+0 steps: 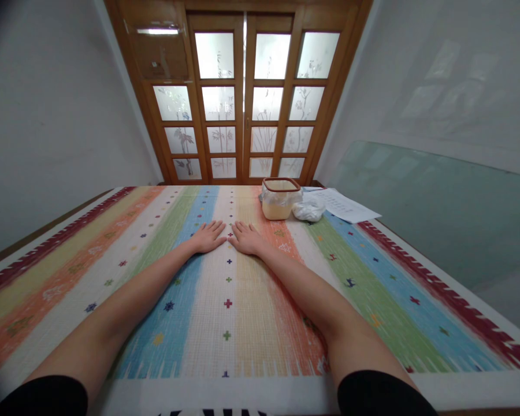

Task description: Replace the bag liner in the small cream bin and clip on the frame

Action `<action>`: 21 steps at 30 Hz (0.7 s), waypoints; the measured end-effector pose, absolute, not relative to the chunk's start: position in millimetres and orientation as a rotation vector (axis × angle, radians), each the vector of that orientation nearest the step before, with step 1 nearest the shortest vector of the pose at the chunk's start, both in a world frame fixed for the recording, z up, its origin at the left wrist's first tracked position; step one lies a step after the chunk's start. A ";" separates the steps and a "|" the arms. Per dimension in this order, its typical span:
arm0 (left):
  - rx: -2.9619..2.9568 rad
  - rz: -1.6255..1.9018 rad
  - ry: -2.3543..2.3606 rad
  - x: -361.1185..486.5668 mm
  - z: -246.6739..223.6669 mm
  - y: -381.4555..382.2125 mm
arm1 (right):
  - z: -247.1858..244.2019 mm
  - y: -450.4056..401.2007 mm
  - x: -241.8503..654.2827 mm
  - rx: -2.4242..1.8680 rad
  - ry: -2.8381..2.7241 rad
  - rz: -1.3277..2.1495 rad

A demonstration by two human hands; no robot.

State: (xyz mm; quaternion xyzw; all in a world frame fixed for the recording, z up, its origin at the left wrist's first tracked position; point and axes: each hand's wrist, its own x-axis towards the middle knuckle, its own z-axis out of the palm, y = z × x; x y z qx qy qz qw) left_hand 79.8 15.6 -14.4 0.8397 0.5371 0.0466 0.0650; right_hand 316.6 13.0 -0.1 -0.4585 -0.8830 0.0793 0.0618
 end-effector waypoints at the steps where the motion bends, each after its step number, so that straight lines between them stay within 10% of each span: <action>1: 2.534 0.139 1.621 80.1 -14.1 15.0 | -0.3 13.0 316.4 -1.387 -2.671 0.239; 11: 2.551 0.273 1.517 74.0 19.1 -23.2 | 24.1 -15.1 324.2 -1.142 -2.567 0.375; 21: 1.856 -0.058 0.855 -29.8 86.8 -310.0 | 42.7 -278.7 472.3 -1.234 -2.424 1.552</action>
